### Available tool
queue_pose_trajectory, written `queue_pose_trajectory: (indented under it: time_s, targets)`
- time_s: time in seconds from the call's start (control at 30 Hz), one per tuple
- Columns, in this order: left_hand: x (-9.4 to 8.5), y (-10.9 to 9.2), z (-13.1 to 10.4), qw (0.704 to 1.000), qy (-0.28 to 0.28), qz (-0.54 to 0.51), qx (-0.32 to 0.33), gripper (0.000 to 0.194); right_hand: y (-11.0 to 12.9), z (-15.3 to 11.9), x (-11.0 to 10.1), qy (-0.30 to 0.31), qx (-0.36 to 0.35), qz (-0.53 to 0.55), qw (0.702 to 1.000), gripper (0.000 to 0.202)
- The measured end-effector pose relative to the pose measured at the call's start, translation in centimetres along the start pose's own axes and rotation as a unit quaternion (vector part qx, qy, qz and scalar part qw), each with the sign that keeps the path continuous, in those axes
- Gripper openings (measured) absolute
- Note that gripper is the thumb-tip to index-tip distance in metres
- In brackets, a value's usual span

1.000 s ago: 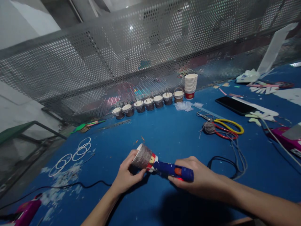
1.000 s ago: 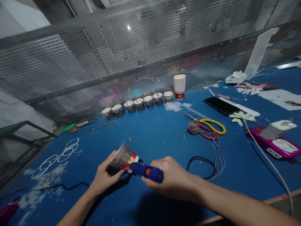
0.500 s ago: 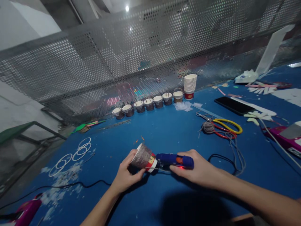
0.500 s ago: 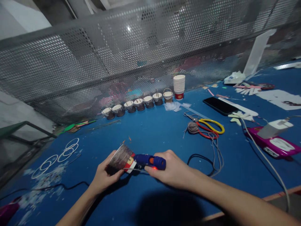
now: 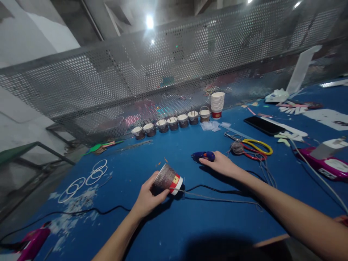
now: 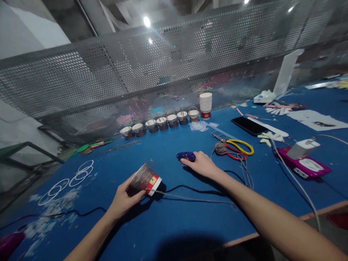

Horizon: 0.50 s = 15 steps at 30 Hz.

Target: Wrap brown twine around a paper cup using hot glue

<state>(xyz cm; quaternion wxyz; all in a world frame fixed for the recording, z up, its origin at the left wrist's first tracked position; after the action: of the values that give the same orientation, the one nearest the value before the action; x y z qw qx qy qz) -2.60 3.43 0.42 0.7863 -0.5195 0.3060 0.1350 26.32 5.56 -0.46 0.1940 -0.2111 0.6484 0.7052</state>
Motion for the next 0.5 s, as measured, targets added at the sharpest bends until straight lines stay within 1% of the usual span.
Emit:
queue_pose_trajectory:
  time_s: [0.07, 0.1, 0.13, 0.17, 0.23, 0.3, 0.33, 0.37, 0.4, 0.43, 0.5]
  targets:
    - [0.0, 0.0, -0.1, 1.000, -0.005, -0.007, -0.015, 0.037, -0.6, 0.5, 0.2, 0.005, 0.021, -0.061, 0.998, 0.041]
    - [0.0, 0.0, -0.1, 1.000, -0.009, -0.010, -0.023, 0.039, -0.8, 0.6, 0.2, 0.001, 0.029, -0.075, 0.997, 0.041]
    - [0.0, -0.1, -0.2, 0.999, -0.013, -0.014, -0.030, 0.040, -0.8, 0.5, -0.1, -0.015, 0.028, -0.076, 0.997, 0.042]
    - [0.0, -0.1, -0.2, 0.999, -0.016, -0.020, -0.035, 0.041, -0.7, 0.4, -0.5, -0.043, 0.022, -0.070, 0.996, 0.042]
    - [0.0, -0.5, -0.2, 0.999, -0.015, -0.033, -0.038, 0.039, 0.2, -0.4, -1.6, -0.139, -0.015, -0.043, 0.989, 0.041]
    - [0.0, -0.9, -0.2, 0.998, -0.018, -0.042, -0.037, 0.036, 1.7, -1.8, -2.5, -0.233, -0.087, -0.002, 0.969, 0.036]
    - [0.0, -1.1, -0.2, 0.998, -0.021, -0.040, -0.037, 0.034, 2.7, -2.6, -2.6, -0.252, -0.135, 0.020, 0.958, 0.031]
    - [0.0, -1.2, -0.2, 0.998, -0.024, -0.036, -0.038, 0.032, 3.7, -3.4, -2.4, -0.236, -0.175, 0.044, 0.955, 0.025]
    - [0.1, -1.4, -0.2, 0.998, -0.029, -0.029, -0.038, 0.031, 4.6, -4.1, -1.8, -0.188, -0.197, 0.060, 0.960, 0.018]
    - [0.1, -1.5, -0.3, 0.998, -0.035, -0.020, -0.038, 0.029, 5.5, -4.8, -0.9, -0.133, -0.209, 0.071, 0.966, 0.014]
    - [0.3, -1.6, -0.4, 0.998, -0.051, -0.005, -0.032, 0.027, 6.7, -5.7, 1.5, -0.033, -0.205, 0.083, 0.975, 0.011]
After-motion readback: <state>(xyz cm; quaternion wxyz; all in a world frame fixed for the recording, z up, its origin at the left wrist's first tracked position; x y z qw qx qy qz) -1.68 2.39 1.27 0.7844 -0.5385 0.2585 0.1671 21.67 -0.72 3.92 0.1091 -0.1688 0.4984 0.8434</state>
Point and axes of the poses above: each hand's wrist, its own z-axis towards the middle knuckle, its own x-axis out of the palm, y = z × x, the point moved 1 cm from there along z, towards the middle knuckle, and after that the axes turned 5 degrees about z, right-handed, at the moved point
